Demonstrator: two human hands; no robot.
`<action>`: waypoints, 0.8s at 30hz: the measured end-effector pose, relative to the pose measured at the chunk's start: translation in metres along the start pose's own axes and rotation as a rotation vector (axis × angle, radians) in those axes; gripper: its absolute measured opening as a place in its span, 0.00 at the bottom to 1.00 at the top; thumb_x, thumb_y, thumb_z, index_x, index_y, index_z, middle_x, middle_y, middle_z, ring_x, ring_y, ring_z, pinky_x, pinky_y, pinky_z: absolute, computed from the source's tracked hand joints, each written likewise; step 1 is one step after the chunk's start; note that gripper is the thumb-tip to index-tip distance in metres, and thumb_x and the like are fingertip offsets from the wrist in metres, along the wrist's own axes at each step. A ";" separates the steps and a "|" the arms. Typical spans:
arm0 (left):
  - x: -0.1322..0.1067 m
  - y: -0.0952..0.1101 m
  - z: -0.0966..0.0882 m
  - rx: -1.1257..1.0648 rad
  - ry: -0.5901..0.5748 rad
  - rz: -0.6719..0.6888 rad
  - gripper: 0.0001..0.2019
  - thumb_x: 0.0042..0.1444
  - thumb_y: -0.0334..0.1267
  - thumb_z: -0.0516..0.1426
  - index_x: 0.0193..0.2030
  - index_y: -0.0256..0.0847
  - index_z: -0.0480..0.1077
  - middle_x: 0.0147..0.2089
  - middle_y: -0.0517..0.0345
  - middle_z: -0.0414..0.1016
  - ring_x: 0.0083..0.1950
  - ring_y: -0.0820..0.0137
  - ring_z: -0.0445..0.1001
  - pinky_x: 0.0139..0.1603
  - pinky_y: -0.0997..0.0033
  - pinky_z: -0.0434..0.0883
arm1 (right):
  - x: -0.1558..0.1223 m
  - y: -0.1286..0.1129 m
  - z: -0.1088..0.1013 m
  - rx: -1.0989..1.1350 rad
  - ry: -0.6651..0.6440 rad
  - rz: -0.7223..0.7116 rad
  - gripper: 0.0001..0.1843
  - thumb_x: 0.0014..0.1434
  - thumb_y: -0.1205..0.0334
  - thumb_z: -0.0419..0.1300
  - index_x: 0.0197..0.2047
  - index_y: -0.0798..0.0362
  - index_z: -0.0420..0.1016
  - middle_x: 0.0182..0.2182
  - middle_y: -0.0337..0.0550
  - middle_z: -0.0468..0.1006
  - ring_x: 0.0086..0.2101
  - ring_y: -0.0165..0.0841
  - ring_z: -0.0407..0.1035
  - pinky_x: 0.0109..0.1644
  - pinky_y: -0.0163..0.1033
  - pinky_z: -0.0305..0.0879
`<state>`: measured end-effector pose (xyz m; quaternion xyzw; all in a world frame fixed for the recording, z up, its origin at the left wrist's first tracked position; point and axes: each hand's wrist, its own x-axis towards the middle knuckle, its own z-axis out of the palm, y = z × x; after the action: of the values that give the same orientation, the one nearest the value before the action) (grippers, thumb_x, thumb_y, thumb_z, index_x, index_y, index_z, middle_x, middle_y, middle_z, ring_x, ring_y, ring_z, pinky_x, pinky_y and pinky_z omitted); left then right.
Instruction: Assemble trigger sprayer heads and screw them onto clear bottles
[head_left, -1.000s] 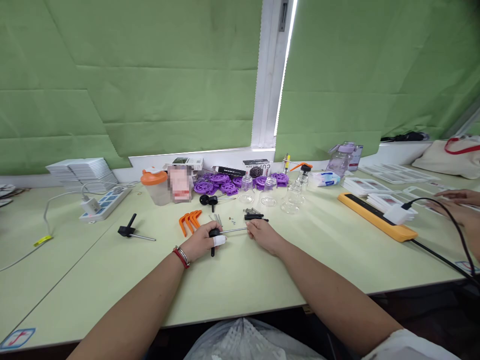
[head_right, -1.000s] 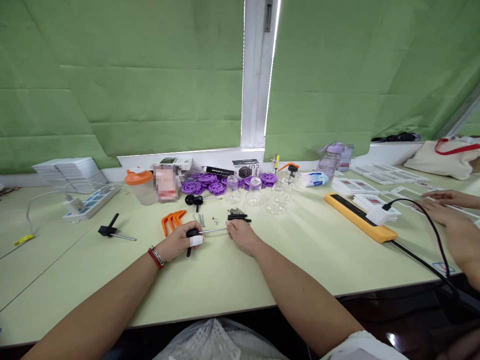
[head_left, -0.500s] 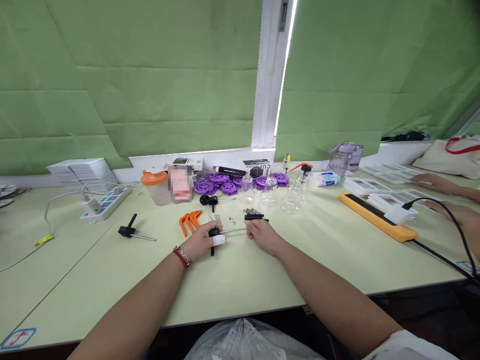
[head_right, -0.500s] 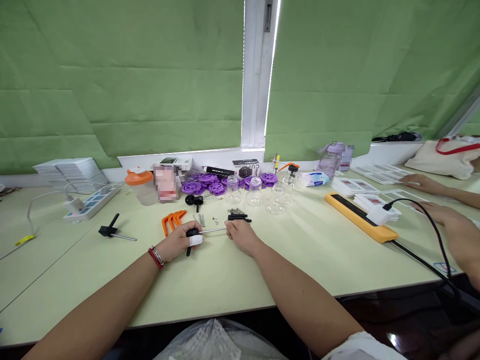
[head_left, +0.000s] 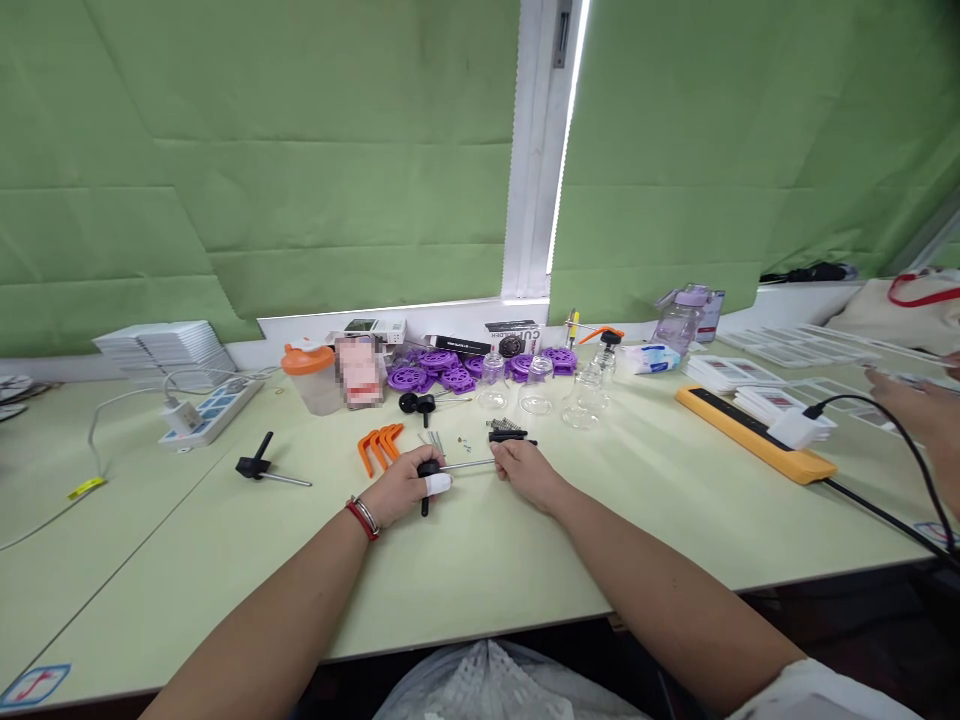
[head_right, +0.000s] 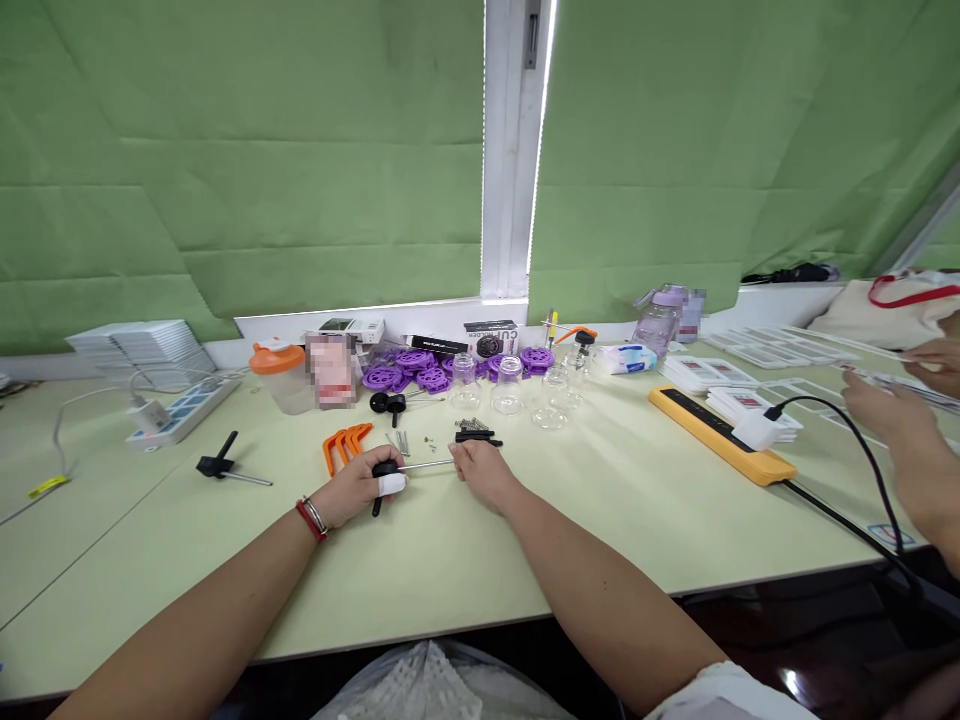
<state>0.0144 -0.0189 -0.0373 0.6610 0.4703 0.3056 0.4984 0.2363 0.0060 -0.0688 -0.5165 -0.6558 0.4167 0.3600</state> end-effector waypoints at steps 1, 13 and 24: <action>0.000 0.000 0.000 -0.004 0.000 -0.001 0.16 0.44 0.45 0.61 0.35 0.40 0.62 0.23 0.67 0.61 0.25 0.75 0.61 0.25 0.75 0.60 | 0.000 0.000 0.000 0.009 -0.002 0.002 0.24 0.58 0.42 0.46 0.23 0.54 0.63 0.20 0.38 0.67 0.22 0.28 0.58 0.29 0.34 0.53; 0.002 -0.004 0.000 -0.021 0.027 -0.002 0.17 0.43 0.47 0.61 0.35 0.41 0.62 0.24 0.65 0.62 0.25 0.74 0.62 0.25 0.75 0.61 | -0.005 -0.010 -0.005 0.221 -0.071 0.068 0.12 0.54 0.53 0.55 0.27 0.53 0.62 0.21 0.35 0.66 0.19 0.24 0.52 0.24 0.32 0.49; 0.003 -0.009 -0.002 -0.058 0.020 0.008 0.16 0.43 0.44 0.62 0.35 0.41 0.63 0.24 0.64 0.63 0.25 0.73 0.62 0.25 0.74 0.61 | 0.000 -0.001 -0.002 0.183 -0.055 0.059 0.18 0.58 0.47 0.49 0.28 0.53 0.64 0.22 0.37 0.67 0.20 0.25 0.53 0.24 0.32 0.50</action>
<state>0.0105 -0.0151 -0.0453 0.6450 0.4635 0.3279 0.5115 0.2373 0.0065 -0.0674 -0.4888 -0.6092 0.4992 0.3752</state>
